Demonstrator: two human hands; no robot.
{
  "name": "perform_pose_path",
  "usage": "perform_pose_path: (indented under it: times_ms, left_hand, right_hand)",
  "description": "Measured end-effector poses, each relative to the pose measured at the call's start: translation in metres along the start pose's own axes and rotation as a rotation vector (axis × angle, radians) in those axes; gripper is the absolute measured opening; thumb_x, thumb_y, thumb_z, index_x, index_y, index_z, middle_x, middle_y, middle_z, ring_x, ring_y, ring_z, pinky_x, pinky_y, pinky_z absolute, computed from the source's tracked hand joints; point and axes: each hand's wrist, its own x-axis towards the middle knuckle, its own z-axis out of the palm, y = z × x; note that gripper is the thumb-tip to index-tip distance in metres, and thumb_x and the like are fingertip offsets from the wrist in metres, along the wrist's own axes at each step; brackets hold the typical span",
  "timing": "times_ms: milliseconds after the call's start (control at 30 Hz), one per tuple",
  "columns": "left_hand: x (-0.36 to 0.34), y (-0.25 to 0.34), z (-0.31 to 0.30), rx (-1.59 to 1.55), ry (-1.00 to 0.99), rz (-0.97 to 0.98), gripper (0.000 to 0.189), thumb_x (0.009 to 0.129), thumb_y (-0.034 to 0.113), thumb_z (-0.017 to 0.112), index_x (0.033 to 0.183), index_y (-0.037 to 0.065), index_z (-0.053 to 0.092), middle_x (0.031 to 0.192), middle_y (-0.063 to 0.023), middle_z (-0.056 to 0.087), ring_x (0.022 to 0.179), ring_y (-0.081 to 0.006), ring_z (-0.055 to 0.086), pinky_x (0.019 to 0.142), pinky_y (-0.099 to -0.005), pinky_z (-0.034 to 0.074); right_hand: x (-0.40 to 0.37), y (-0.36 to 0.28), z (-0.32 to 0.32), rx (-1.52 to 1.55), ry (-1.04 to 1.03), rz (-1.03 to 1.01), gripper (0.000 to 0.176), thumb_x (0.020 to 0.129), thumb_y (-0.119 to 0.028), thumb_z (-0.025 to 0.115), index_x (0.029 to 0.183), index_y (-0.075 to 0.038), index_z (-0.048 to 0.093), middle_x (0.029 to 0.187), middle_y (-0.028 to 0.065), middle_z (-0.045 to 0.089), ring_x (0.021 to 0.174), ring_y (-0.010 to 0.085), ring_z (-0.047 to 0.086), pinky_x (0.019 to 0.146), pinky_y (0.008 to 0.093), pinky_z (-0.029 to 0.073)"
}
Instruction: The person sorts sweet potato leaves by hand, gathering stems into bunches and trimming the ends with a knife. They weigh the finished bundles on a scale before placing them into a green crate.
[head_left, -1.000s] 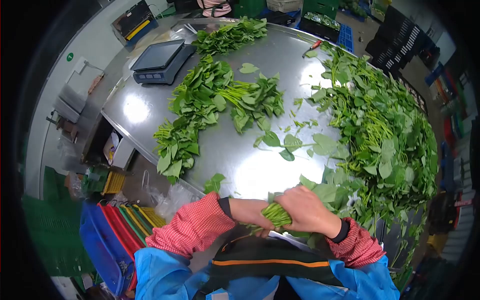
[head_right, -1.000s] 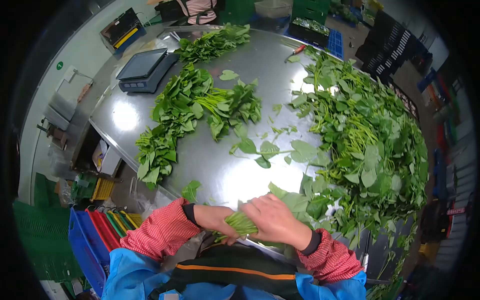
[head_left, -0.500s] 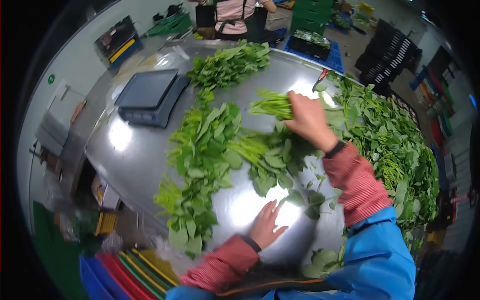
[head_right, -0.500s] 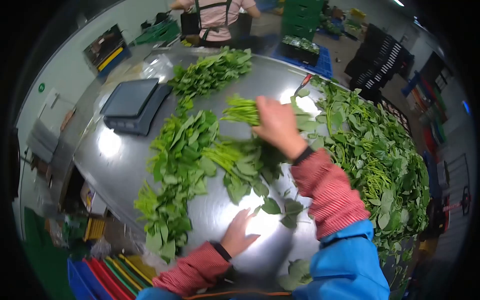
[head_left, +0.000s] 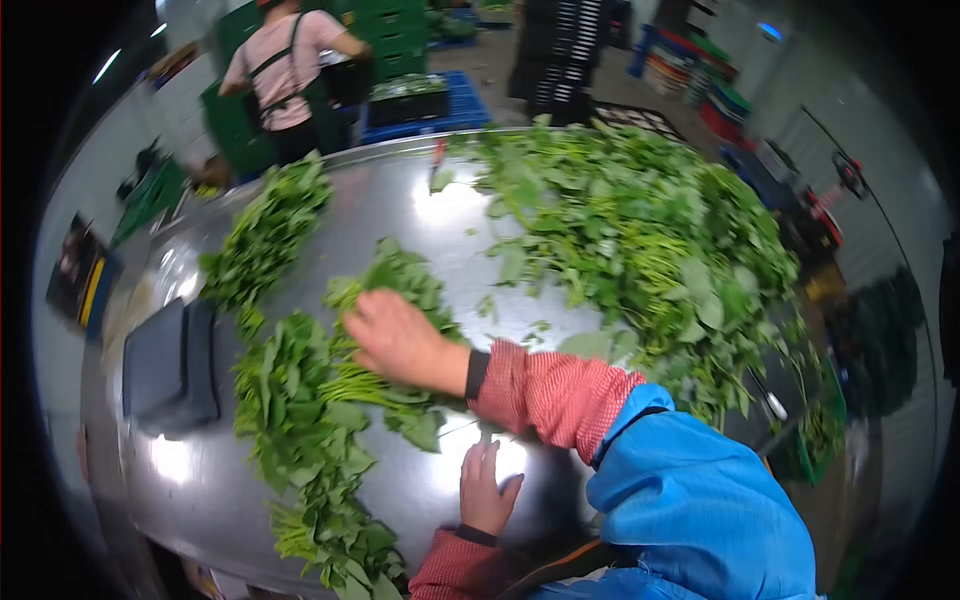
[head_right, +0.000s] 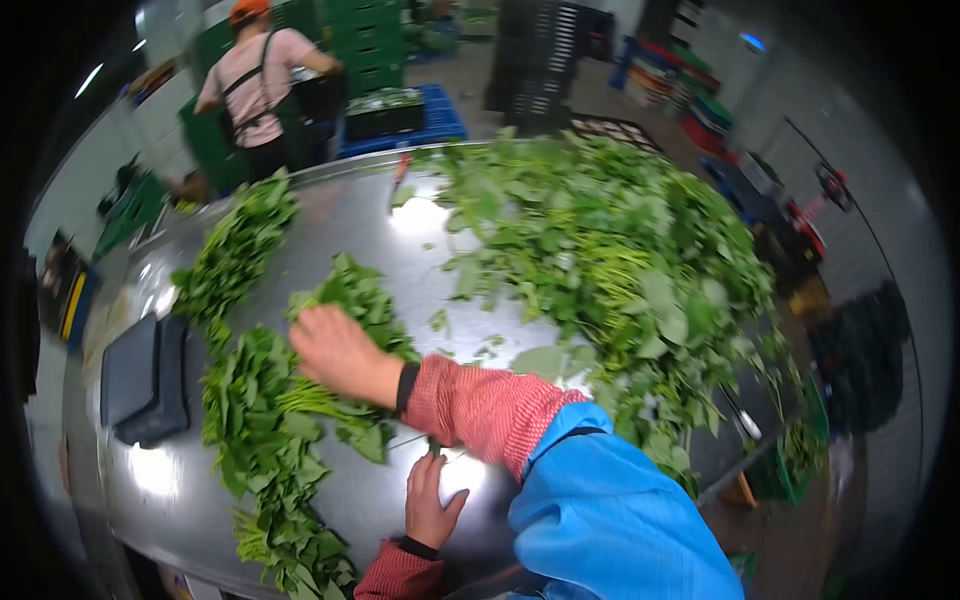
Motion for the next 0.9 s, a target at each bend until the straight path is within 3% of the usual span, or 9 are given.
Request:
perform_pose_path:
  times_ms: [67,167,300,467,667,733,800,833,900]
  left_hand:
    - [0.002,0.017,0.013,-0.025,-0.066,0.066,0.065,0.073,0.016,0.075,0.128,-0.001,0.046,0.128,-0.0218,0.048,0.122,-0.0400,0.042,0.103,-0.0453,0.035]
    - [-0.005,0.032,0.043,-0.114,-0.320,0.096,0.066,0.073,0.017,0.075,0.130,0.001,0.046,0.122,-0.0202,0.054,0.117,-0.0400,0.047,0.101,-0.0450,0.037]
    - [-0.023,0.061,0.071,-0.082,-0.350,0.233,0.059,0.074,0.021,0.073,0.126,0.006,0.051,0.115,-0.0175,0.059,0.115,-0.0402,0.050,0.100,-0.0450,0.039]
    - [-0.024,0.074,0.090,-0.041,-0.256,0.085,0.047,0.071,0.019,0.074,0.114,0.006,0.060,0.111,-0.0159,0.062,0.110,-0.0361,0.054,0.097,-0.0429,0.039]
    - [-0.006,0.077,0.110,-0.001,-0.151,-0.135,0.027,0.072,0.019,0.073,0.097,0.010,0.067,0.092,-0.0095,0.065,0.091,-0.0301,0.057,0.086,-0.0396,0.043]
    - [-0.005,0.080,0.121,0.028,-0.067,-0.206,0.022,0.072,0.016,0.072,0.092,0.010,0.067,0.086,-0.0088,0.064,0.086,-0.0303,0.057,0.082,-0.0396,0.043]
    - [-0.016,0.065,0.138,0.129,-0.126,-0.247,0.033,0.080,0.022,0.069,0.108,0.007,0.062,0.093,-0.0126,0.064,0.088,-0.0303,0.059,0.081,-0.0409,0.047]
    - [-0.011,0.073,0.144,0.180,-0.157,-0.268,0.038,0.083,0.024,0.067,0.116,0.006,0.060,0.097,-0.0146,0.064,0.089,-0.0303,0.060,0.080,-0.0416,0.049]
    - [-0.011,0.093,0.156,0.204,-0.121,-0.301,0.037,0.081,0.027,0.068,0.112,0.009,0.063,0.094,-0.0141,0.063,0.088,-0.0323,0.058,0.081,-0.0424,0.047]
  right_hand:
    - [-0.041,-0.010,-0.038,0.127,0.009,-0.002,0.040,0.067,-0.018,0.074,0.096,-0.002,0.052,0.090,0.0136,0.046,0.086,0.0309,0.049,0.075,0.0423,0.043]
    - [-0.114,0.000,-0.085,0.151,-0.175,0.096,0.037,0.067,-0.017,0.073,0.094,-0.003,0.052,0.091,0.0131,0.047,0.086,0.0308,0.051,0.075,0.0417,0.043]
    - [-0.201,0.048,-0.155,-0.019,-0.308,0.289,0.029,0.069,-0.019,0.072,0.086,-0.004,0.055,0.090,0.0136,0.052,0.088,0.0316,0.054,0.075,0.0431,0.044]
    - [-0.258,0.131,-0.281,-0.250,-0.346,0.416,0.028,0.071,-0.024,0.070,0.084,-0.003,0.056,0.085,0.0142,0.054,0.082,0.0318,0.055,0.069,0.0432,0.046]
    - [-0.301,0.250,-0.414,-0.532,-0.172,0.675,0.039,0.075,-0.026,0.071,0.099,0.000,0.055,0.089,0.0175,0.058,0.088,0.0347,0.058,0.076,0.0438,0.048]
    - [-0.309,0.292,-0.444,-0.591,-0.066,0.702,0.038,0.077,-0.031,0.070,0.092,-0.001,0.054,0.087,0.0166,0.059,0.085,0.0337,0.059,0.073,0.0435,0.049]
    - [-0.306,0.331,-0.465,-0.644,-0.030,0.742,0.042,0.078,-0.036,0.071,0.091,0.001,0.054,0.089,0.0173,0.059,0.084,0.0331,0.059,0.074,0.0439,0.049]
    - [-0.301,0.351,-0.472,-0.650,-0.051,0.779,0.053,0.076,-0.045,0.071,0.093,0.002,0.054,0.091,0.0191,0.060,0.085,0.0338,0.059,0.075,0.0441,0.049]
    - [-0.292,0.382,-0.472,-0.725,-0.057,0.807,0.066,0.073,-0.054,0.071,0.101,0.004,0.054,0.094,0.0197,0.060,0.087,0.0334,0.060,0.075,0.0424,0.050]
